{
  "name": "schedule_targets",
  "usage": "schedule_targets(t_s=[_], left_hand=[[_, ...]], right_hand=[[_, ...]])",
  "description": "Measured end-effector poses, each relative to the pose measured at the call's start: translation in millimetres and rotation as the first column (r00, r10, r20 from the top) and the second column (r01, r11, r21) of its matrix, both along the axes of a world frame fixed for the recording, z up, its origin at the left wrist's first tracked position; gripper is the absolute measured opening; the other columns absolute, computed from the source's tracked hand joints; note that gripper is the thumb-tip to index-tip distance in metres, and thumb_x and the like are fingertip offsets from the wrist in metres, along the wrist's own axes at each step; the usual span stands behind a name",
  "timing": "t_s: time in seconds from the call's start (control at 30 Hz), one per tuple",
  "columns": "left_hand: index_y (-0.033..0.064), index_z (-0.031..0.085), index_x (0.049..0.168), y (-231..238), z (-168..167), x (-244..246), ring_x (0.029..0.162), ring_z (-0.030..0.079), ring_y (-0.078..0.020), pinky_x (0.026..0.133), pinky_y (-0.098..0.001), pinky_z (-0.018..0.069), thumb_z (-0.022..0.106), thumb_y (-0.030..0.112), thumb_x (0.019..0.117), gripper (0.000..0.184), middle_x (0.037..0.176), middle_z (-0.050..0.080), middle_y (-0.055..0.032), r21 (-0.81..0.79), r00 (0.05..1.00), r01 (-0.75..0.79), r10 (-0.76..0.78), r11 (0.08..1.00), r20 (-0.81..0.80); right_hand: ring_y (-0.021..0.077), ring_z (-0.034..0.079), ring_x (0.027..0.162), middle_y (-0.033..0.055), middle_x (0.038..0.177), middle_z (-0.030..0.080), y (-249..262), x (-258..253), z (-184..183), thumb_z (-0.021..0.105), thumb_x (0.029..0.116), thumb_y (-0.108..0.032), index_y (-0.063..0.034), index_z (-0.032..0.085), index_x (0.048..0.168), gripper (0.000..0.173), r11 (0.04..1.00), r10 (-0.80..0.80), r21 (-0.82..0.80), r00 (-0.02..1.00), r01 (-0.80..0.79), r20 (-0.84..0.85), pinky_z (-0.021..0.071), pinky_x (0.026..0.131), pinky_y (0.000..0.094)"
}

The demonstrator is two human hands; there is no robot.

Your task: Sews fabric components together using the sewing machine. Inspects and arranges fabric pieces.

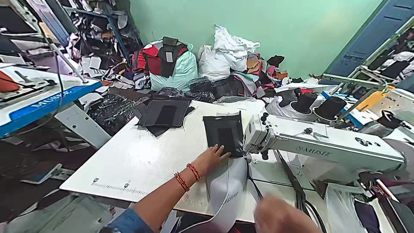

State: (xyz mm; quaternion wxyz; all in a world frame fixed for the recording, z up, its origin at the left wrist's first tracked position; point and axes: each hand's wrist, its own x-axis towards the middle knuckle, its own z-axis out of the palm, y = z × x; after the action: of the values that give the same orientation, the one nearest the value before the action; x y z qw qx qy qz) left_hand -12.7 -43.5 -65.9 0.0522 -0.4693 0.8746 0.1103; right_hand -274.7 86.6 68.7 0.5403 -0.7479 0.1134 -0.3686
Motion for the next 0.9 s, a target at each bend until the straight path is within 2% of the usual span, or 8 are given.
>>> schedule_targets(t_s=[0.07,0.17,0.27,0.37,0.47,0.63,0.77,0.9], left_hand=[[0.0087,0.050,0.151,-6,0,14,0.138,0.050,-0.0464,0.108,-0.0610,0.0426,0.043,-0.003,0.1038,0.049,0.154,0.048,-0.0249,-0.044,0.995,0.036,-0.040,0.998,-0.090],[0.0029,0.065,0.136,-22,-6,37,0.136,0.054,-0.0415,0.109,-0.0617,0.0418,0.047,-0.008,0.0989,0.042,0.145,0.060,-0.0195,-0.064,0.952,0.017,-0.036,0.998,-0.303],[0.0061,0.073,0.126,-37,-7,49,0.139,0.052,-0.0407,0.116,-0.0636,0.0328,0.050,-0.008,0.0945,0.042,0.138,0.066,-0.0158,-0.037,0.892,-0.018,0.000,0.999,-0.452],[0.0072,0.076,0.121,-41,4,44,0.141,0.051,-0.0372,0.120,-0.0670,0.0206,0.053,-0.002,0.0989,0.032,0.133,0.070,-0.0124,-0.018,0.883,-0.020,0.009,1.000,-0.469],[0.0085,0.079,0.109,-47,13,36,0.124,0.066,-0.0319,0.118,-0.0677,0.0280,0.060,0.001,0.0972,0.023,0.114,0.077,-0.0095,-0.191,0.874,-0.040,-0.058,0.981,-0.482],[0.0065,0.078,0.108,-58,33,19,0.109,0.072,-0.0327,0.111,-0.0632,0.0407,0.061,0.001,0.0966,0.021,0.104,0.077,-0.0129,-0.335,0.883,-0.013,-0.147,0.942,-0.446],[0.0033,0.077,0.108,-59,43,11,0.107,0.072,-0.0379,0.108,-0.0648,0.0419,0.058,-0.003,0.0957,0.023,0.103,0.076,-0.0174,-0.364,0.888,0.024,-0.187,0.931,-0.419],[0.0037,0.077,0.106,-50,50,9,0.105,0.072,-0.0363,0.106,-0.0604,0.0462,0.061,-0.004,0.0942,0.021,0.103,0.076,-0.0155,-0.413,0.922,0.034,-0.188,0.910,-0.337]], right_hand=[[0.0094,0.066,0.086,0.0061,0.099,0.068,-40,25,-51,0.062,0.0998,-0.025,-0.0030,0.068,0.108,0.025,0.912,-0.393,-0.231,0.881,0.338,-0.263,0.0564,0.074,0.0241],[0.0340,0.067,0.105,0.0181,0.110,0.071,-75,58,-93,0.062,0.1000,-0.023,-0.0007,0.074,0.116,0.030,0.786,-0.618,-0.438,0.543,0.436,-0.569,0.0546,0.092,0.0465],[0.0424,0.054,0.131,0.0281,0.137,0.059,-99,88,-90,0.041,0.1105,-0.035,0.0059,0.054,0.141,0.053,0.883,-0.414,-0.330,0.224,0.334,-0.882,0.0421,0.111,0.0523],[0.0403,0.058,0.126,0.0282,0.136,0.058,-110,115,-77,0.040,0.1103,-0.035,0.0087,0.052,0.137,0.053,0.930,-0.201,-0.176,0.046,0.321,-0.978,0.0475,0.103,0.0544],[0.0409,0.061,0.122,0.0297,0.135,0.055,-100,135,-68,0.049,0.1050,-0.018,0.0114,0.039,0.144,0.050,0.935,-0.137,-0.158,-0.088,0.318,-0.987,0.0512,0.097,0.0532],[0.0420,0.063,0.118,0.0286,0.131,0.059,-98,129,-73,0.055,0.0980,-0.009,0.0086,0.036,0.148,0.056,0.922,-0.131,-0.139,-0.048,0.360,-0.990,0.0516,0.093,0.0560],[0.0458,0.054,0.129,0.0338,0.145,0.047,-114,135,-90,0.046,0.1028,-0.007,0.0162,0.036,0.148,0.052,0.908,-0.237,-0.207,0.039,0.363,-0.971,0.0476,0.100,0.0570],[0.0439,0.060,0.122,0.0332,0.138,0.053,-121,142,-105,0.040,0.1056,-0.005,0.0155,0.036,0.147,0.046,0.862,-0.331,-0.290,0.028,0.415,-0.943,0.0517,0.095,0.0536]])
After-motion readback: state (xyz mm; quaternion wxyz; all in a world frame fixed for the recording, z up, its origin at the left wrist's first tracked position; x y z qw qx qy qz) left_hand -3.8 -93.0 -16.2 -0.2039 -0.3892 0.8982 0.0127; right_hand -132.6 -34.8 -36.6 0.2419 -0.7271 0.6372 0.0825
